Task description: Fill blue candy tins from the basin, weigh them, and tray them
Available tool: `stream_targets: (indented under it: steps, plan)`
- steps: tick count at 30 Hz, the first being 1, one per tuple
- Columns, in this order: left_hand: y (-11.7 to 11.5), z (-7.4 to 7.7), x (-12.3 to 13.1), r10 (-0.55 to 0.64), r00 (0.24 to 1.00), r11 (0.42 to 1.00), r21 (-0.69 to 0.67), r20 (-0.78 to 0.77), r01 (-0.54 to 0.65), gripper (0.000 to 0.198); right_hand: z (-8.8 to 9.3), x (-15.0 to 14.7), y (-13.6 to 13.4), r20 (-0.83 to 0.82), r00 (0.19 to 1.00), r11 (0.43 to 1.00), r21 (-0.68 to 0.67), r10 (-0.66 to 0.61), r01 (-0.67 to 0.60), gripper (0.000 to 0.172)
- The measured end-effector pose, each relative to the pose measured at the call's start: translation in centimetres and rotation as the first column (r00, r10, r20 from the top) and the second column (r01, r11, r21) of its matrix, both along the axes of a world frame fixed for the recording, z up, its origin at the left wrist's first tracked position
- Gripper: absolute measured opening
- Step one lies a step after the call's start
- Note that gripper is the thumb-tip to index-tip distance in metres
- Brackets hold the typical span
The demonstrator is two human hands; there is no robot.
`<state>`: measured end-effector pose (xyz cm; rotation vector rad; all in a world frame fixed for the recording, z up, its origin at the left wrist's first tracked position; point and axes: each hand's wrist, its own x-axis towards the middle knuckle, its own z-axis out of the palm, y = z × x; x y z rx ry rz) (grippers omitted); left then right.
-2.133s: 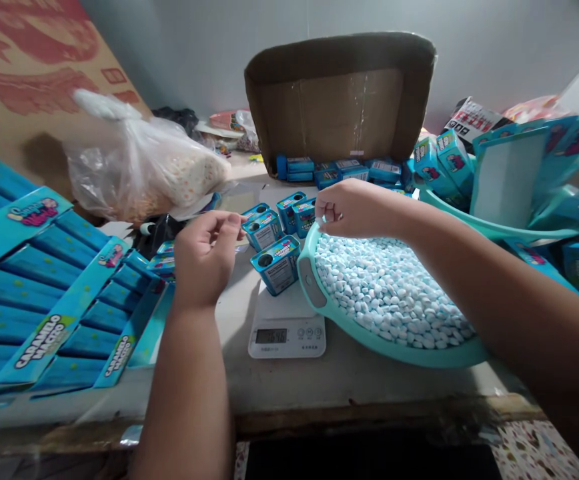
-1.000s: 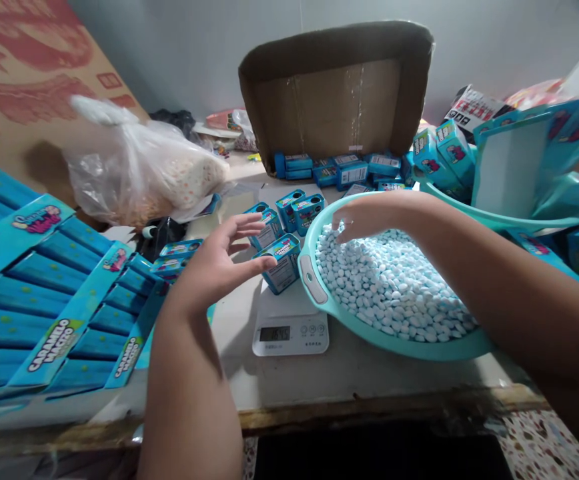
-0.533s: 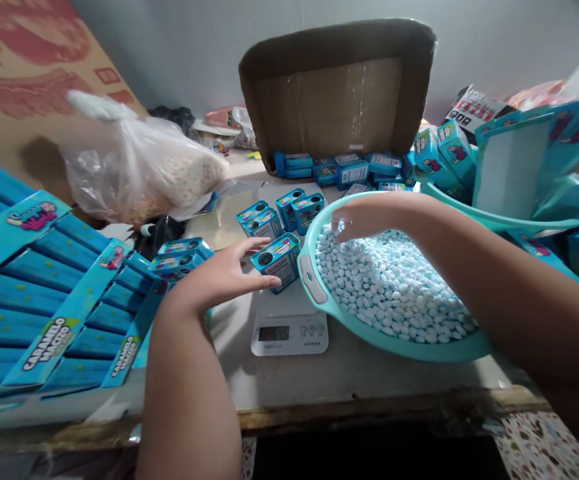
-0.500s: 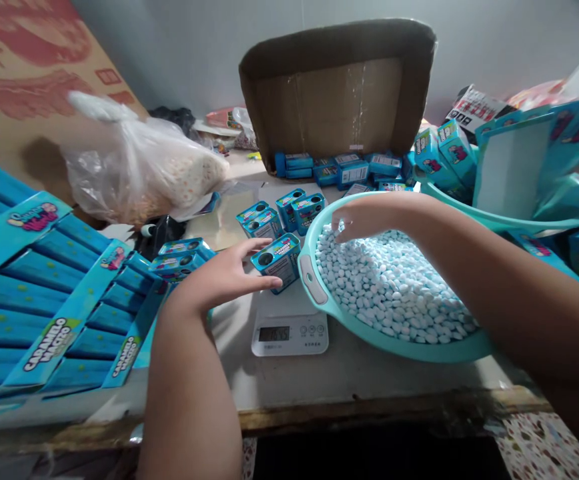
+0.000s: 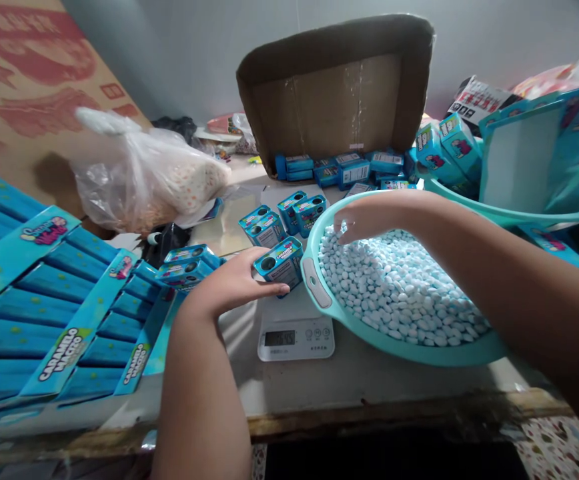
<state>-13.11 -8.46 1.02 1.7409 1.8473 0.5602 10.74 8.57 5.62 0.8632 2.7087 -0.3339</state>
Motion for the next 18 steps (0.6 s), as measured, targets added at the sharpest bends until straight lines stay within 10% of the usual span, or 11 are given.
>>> stream_targets:
  steps: [4, 9, 14, 18]
  plan:
    - [0.0, 0.1, 0.0, -0.015, 1.0, 1.0, 0.012, -0.001, 0.015, 0.035, 0.3, 0.0, -0.2, 0.057, 0.998, 1.0, 0.021, 0.011, -0.013, 0.045]
    - [0.4, -0.2, 0.7, 0.053, 0.993, 0.97, 0.24, -0.102, -0.027, 0.041, 0.3, 0.0, -0.1, 0.055, 0.998, 1.0, 0.021, 0.022, -0.023, 0.048]
    - [1.1, -1.1, 4.1, 0.172, 0.949, 0.73, 0.681, -0.266, 0.059, 0.046, 0.5, 0.2, -0.1, 0.037, 0.999, 1.0, 0.022, 0.017, -0.018, 0.049]
    - [1.2, -2.0, 5.7, 0.238, 0.838, 0.624, 0.738, -0.492, 0.256, 0.055, 0.6, 0.3, 0.1, 0.033, 0.999, 0.999, 0.022, 0.036, -0.037, 0.05]
